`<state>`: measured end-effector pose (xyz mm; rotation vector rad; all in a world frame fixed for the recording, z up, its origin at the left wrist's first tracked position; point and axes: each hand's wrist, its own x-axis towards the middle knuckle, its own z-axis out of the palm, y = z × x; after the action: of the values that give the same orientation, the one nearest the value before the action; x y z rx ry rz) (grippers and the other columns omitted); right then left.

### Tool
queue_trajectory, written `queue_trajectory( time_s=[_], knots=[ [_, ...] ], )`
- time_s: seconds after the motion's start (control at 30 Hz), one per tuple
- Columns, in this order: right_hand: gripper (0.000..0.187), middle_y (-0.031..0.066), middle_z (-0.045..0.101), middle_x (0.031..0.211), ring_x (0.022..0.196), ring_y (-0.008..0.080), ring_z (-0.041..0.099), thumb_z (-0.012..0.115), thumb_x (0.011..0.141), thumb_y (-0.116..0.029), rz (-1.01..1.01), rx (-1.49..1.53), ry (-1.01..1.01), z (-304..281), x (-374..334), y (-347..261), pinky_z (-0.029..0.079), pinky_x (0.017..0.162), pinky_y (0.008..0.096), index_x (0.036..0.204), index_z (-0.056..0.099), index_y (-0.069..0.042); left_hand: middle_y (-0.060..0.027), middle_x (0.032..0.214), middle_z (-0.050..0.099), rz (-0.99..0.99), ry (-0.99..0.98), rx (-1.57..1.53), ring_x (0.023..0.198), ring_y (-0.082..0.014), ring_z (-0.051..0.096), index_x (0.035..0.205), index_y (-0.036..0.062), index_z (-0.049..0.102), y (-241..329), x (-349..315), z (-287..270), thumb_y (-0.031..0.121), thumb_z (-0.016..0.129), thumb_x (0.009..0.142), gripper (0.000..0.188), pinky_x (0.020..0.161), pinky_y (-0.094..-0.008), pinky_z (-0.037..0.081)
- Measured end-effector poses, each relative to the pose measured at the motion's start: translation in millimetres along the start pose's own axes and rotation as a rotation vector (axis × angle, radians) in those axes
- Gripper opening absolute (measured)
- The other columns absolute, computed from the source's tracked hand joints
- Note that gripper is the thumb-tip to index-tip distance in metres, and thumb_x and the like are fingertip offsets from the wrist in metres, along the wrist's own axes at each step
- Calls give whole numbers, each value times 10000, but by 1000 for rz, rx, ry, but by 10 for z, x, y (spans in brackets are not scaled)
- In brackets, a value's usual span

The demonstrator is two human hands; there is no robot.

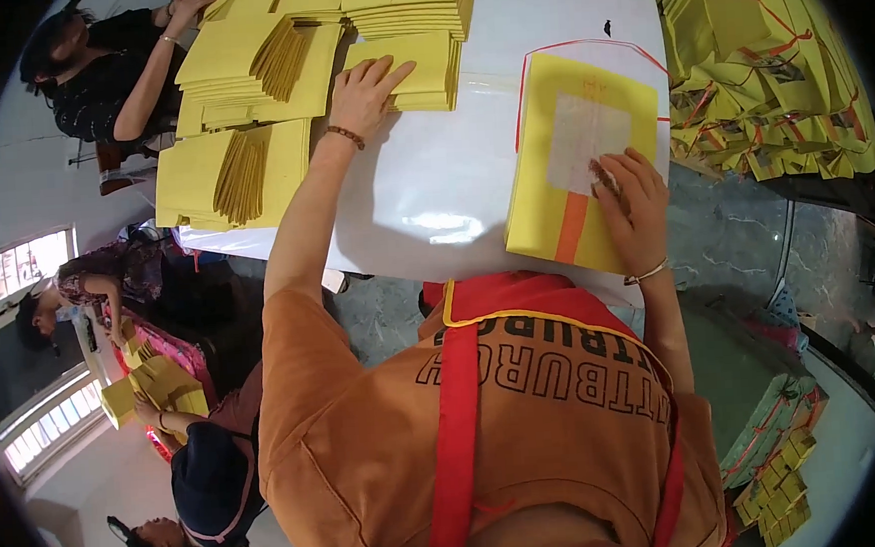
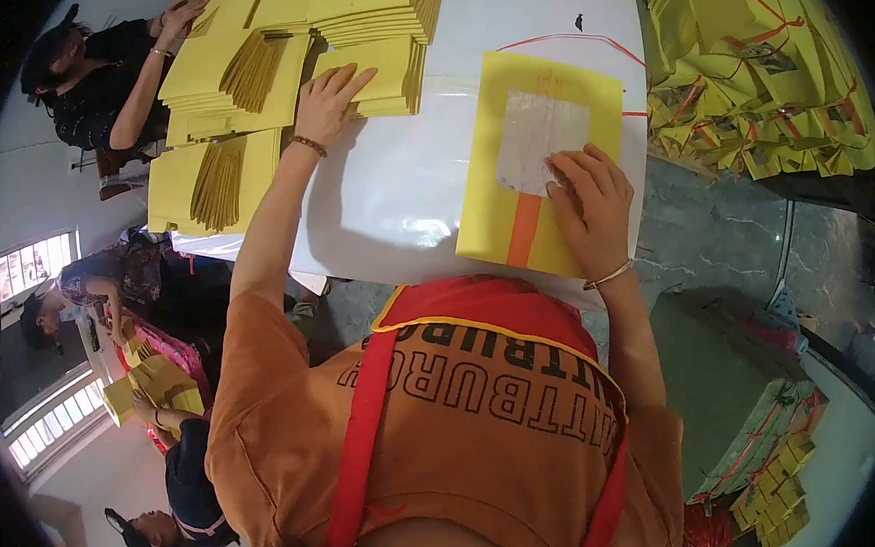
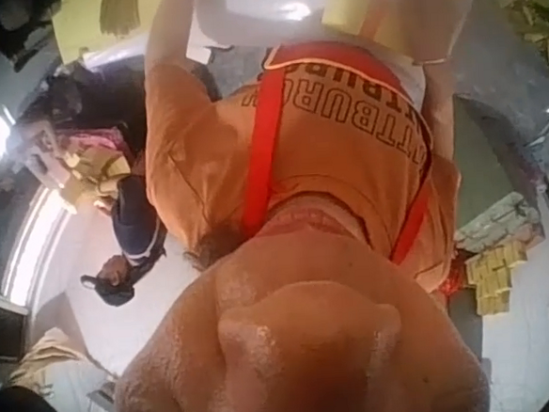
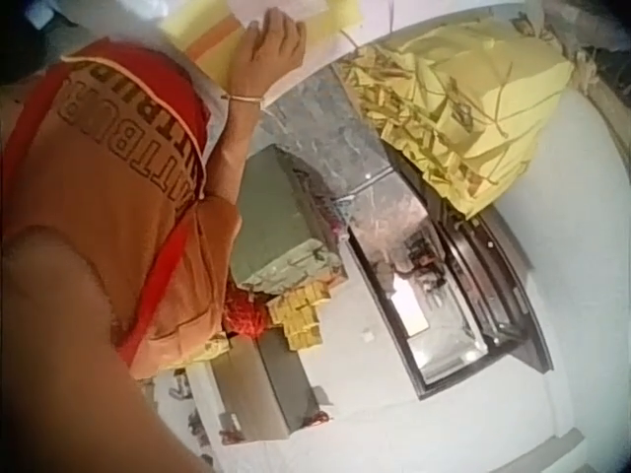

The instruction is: Folding and stacking individual sheets of yellow paper into organized bundles.

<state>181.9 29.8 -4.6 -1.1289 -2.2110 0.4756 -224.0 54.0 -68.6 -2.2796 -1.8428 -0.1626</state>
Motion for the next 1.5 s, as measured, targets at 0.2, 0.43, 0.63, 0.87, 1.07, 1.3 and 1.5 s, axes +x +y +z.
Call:
queue_trajectory(
  time_s=[0.2,0.43,0.63,0.87,1.07,1.3,1.5],
  knots=[
    [295,20,559,1128,1175,257,456,630,791,-140,-16,-99,-19,21,14,-56,282,969,386,1086,617,-140,-114,1397,353,59,-103,-21,1255,-295,338,1387,237,353,-46,-95,73,516,503,844,629,1010,-484,261],
    [282,19,559,1125,1175,258,456,633,788,-144,-15,-111,9,54,-26,-29,283,963,392,1070,624,-148,-123,1425,281,65,-98,34,1286,-322,267,1412,274,275,-48,-134,257,566,505,827,693,1014,-527,238],
    [320,22,558,1144,1182,266,453,645,781,-173,-76,-18,-11,-53,-28,-6,281,971,404,1098,608,-148,-107,1402,325,114,-233,132,1247,-312,342,1420,269,244,-101,-50,50,556,523,820,721,990,-488,298],
    [330,35,562,1149,1182,282,455,658,768,-191,-138,-38,-40,-199,-154,30,287,967,406,1091,603,-147,-80,1397,371,100,-192,61,1231,-297,384,1383,232,337,-52,23,-136,617,556,762,763,989,-459,316],
    [274,52,565,1134,1172,295,464,675,756,-175,-90,83,-25,-56,-230,144,360,944,414,1019,629,-113,-112,1326,445,159,40,35,1182,-289,434,1319,197,437,279,71,-333,497,525,849,564,921,-437,359],
    [232,61,577,1113,1164,304,475,675,757,-149,-79,141,2,-11,-234,206,392,937,414,981,639,-98,-125,1092,553,547,67,-679,991,-297,507,1165,54,556,1630,-173,-1108,274,683,757,481,847,-401,406],
    [178,62,586,1119,1182,307,462,657,776,-151,-73,215,9,-6,-247,216,374,965,408,946,657,-97,-94,1016,553,593,23,-569,948,-265,516,1129,63,577,1835,-358,-1071,252,676,755,431,788,-365,423]
  ],
)
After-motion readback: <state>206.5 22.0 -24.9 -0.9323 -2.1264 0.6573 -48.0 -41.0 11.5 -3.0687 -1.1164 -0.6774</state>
